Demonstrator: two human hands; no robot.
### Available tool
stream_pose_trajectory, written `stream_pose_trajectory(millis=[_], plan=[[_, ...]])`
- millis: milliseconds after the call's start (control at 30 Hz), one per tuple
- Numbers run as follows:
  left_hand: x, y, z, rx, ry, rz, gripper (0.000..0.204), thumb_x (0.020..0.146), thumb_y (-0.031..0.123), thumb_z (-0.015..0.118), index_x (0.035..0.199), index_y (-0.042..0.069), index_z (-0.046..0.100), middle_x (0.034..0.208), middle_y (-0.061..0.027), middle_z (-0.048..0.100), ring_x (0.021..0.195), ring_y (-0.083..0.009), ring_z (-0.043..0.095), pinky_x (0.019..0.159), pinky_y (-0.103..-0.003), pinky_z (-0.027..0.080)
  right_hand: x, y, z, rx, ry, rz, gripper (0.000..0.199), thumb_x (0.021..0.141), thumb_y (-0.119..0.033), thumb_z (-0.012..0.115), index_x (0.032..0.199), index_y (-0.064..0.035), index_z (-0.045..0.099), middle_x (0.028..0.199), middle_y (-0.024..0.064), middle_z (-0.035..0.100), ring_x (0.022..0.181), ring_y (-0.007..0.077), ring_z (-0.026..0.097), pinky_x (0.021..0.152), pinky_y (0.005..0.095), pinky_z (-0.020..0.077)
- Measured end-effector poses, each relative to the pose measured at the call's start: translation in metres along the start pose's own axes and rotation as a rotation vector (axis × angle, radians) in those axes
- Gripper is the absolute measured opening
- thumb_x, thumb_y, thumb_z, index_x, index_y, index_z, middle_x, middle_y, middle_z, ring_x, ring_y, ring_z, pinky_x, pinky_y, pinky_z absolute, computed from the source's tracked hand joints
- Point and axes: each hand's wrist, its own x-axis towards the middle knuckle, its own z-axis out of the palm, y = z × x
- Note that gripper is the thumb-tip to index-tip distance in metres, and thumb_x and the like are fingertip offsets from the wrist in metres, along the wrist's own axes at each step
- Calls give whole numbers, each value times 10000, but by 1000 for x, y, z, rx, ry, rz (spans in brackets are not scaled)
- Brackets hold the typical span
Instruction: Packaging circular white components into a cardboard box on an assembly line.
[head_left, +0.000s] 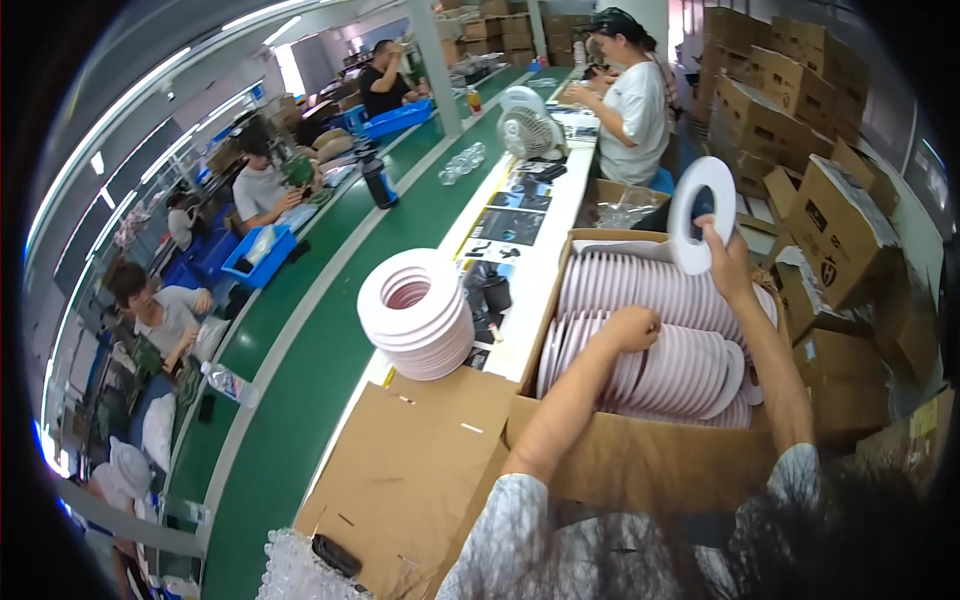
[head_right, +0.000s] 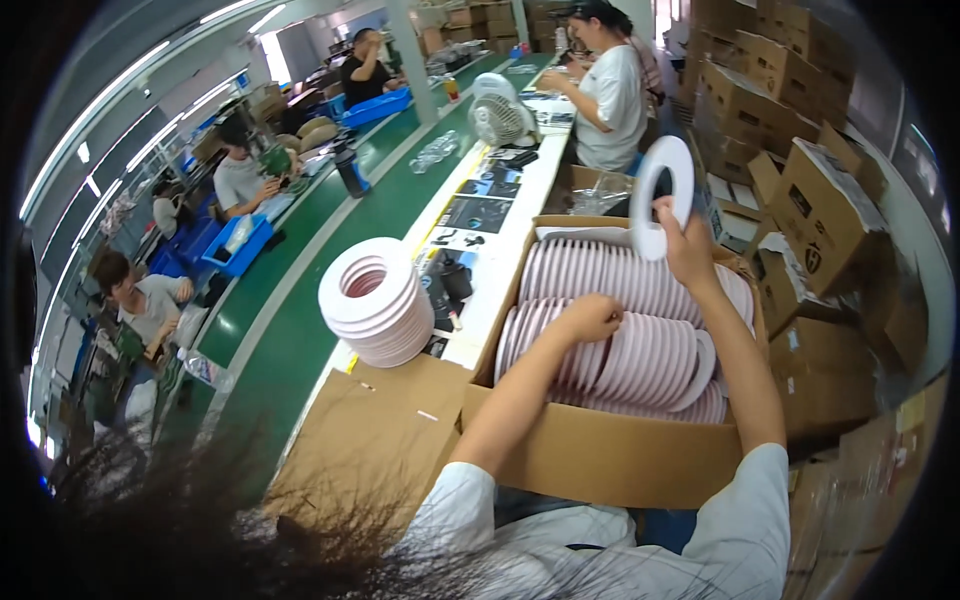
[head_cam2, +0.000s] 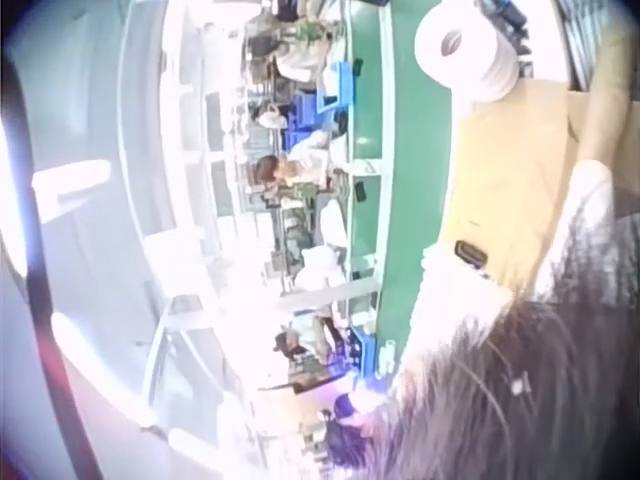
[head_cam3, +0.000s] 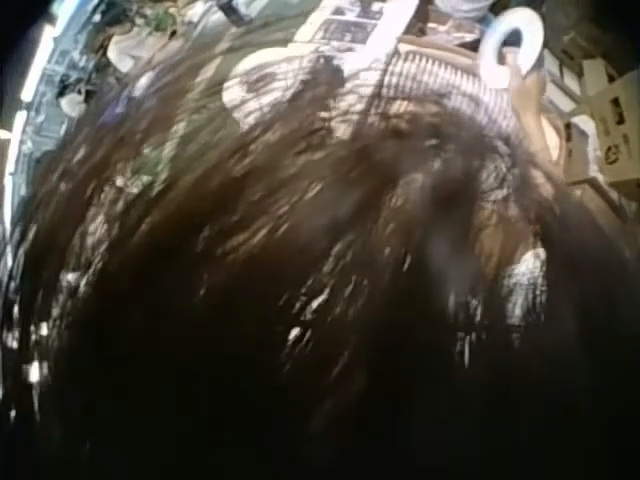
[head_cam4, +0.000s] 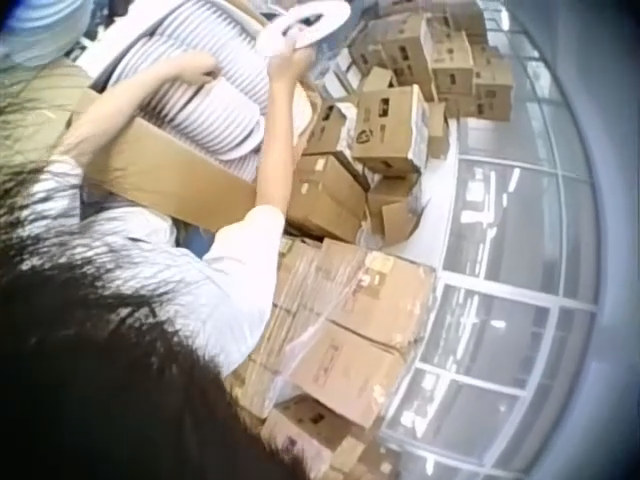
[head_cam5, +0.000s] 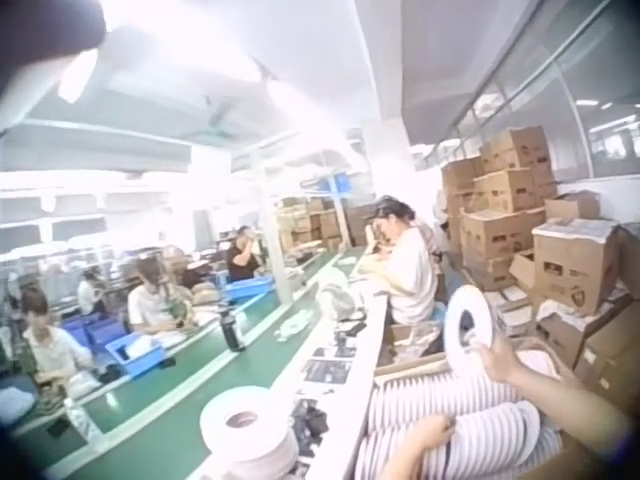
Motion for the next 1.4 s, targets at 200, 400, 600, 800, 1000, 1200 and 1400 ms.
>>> stream_pose_trajectory(millis=[200, 400, 600, 800, 1000, 1200, 1400], plan=[[-15, -29, 30, -94, 260, 86, 171, 783, 179, 598, 868, 72, 700, 846, -178, 679, 804, -373, 641, 757, -461, 503, 16, -132, 163, 1097, -473, 715, 314, 957, -348, 540, 881, -64, 650, 688, 15, 586, 552, 95, 519, 428, 241, 343], [12, 16, -22, -89, -77, -45, 167, 798, 166, 628, 898, 48, 693, 851, -185, 676, 798, -367, 645, 744, -439, 513, 0, -152, 277, 1191, -656, 862, 259, 885, -304, 698, 941, -61, 625, 778, 14, 610, 616, 118, 547, 484, 260, 413], [-1, 21, -33, -11, 70, -22, 144, 774, 144, 620, 861, 44, 676, 793, -185, 663, 759, -380, 637, 705, -456, 506, -23, -192, 309, 1028, -737, 771, 358, 850, -240, 737, 1113, -26, 622, 886, 40, 674, 838, 172, 660, 680, 277, 544], [-8, 36, -57, -19, 14, -77, 134, 778, 142, 599, 825, 30, 656, 788, -199, 652, 763, -371, 630, 693, -454, 493, 5, -173, 272, 236, -978, 397, 288, 745, -217, 735, 879, 32, 684, 767, 92, 704, 760, 172, 695, 699, 286, 548], [-14, 48, -69, -109, 92, 11, 149, 780, 135, 582, 830, 28, 672, 790, -201, 654, 759, -384, 625, 692, -458, 493, 10, -192, 272, -187, -778, -256, 547, 690, -392, 736, 1075, -11, 657, 937, 145, 704, 920, 280, 685, 834, 365, 530], [-9, 22, -45, -40, 172, -36, 150, 776, 142, 587, 809, 32, 684, 779, -197, 658, 738, -390, 626, 690, -463, 499, -35, -227, 320, -455, -1177, -599, 1182, 605, -518, 819, 1478, -15, 202, 1228, 239, 588, 1111, 344, 597, 923, 377, 482], [0, 17, -30, 19, 190, 42, 154, 774, 160, 597, 811, 51, 698, 759, -195, 656, 714, -393, 622, 689, -465, 504, -39, -221, 326, -311, -1194, -572, 970, 608, -396, 846, 1353, 12, 378, 1097, 236, 637, 1039, 363, 618, 885, 426, 489]])
